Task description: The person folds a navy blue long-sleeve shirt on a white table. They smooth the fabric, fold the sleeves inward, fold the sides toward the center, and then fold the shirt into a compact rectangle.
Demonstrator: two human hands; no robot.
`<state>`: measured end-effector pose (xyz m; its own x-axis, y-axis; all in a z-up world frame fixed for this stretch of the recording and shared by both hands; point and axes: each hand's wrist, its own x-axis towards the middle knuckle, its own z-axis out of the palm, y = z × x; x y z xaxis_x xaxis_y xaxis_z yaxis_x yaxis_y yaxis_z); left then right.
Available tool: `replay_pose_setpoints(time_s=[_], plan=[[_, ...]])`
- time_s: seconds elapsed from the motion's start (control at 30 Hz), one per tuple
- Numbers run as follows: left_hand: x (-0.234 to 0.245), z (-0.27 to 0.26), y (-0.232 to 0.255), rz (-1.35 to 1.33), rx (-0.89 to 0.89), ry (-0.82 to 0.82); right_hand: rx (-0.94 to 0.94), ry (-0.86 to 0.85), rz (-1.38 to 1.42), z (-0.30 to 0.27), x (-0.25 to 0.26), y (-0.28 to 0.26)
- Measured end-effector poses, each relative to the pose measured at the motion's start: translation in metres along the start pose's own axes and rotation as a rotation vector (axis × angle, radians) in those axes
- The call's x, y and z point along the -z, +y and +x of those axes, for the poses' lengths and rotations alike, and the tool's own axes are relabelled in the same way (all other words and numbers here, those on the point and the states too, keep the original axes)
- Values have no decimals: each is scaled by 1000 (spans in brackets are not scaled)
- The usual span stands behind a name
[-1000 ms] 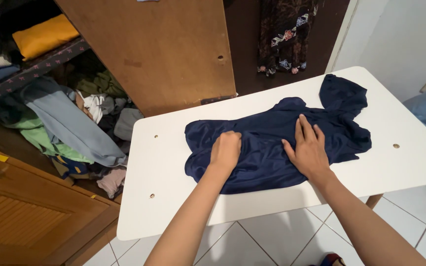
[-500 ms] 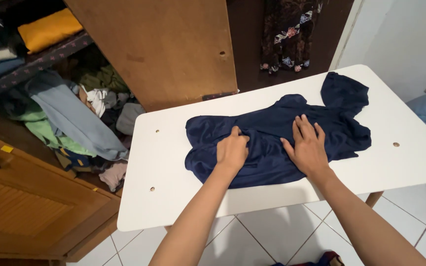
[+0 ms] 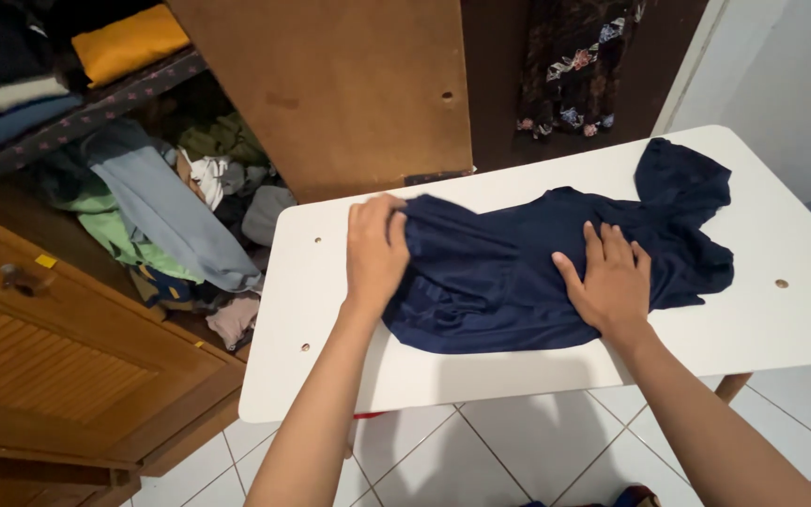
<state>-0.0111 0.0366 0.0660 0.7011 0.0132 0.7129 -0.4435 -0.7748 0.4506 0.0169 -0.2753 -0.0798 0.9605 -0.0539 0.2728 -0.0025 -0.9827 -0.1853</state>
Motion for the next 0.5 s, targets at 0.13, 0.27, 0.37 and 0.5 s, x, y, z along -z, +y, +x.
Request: replay_pose_setpoints(time_s=[0.13,0.27,0.37,0.5], plan=[[-11,-19,-24,236,-234,-75,43,47,11,-1,-2,3],[-10,-22,-18,274,-283,-118,172,148,10,-9,7,-6],[-8,-19,-3,200,-492,-173,432,338,50,-12,19,-10],[-8,-18,5,-14,-529,-409,655,268,176,-9,23,-13]])
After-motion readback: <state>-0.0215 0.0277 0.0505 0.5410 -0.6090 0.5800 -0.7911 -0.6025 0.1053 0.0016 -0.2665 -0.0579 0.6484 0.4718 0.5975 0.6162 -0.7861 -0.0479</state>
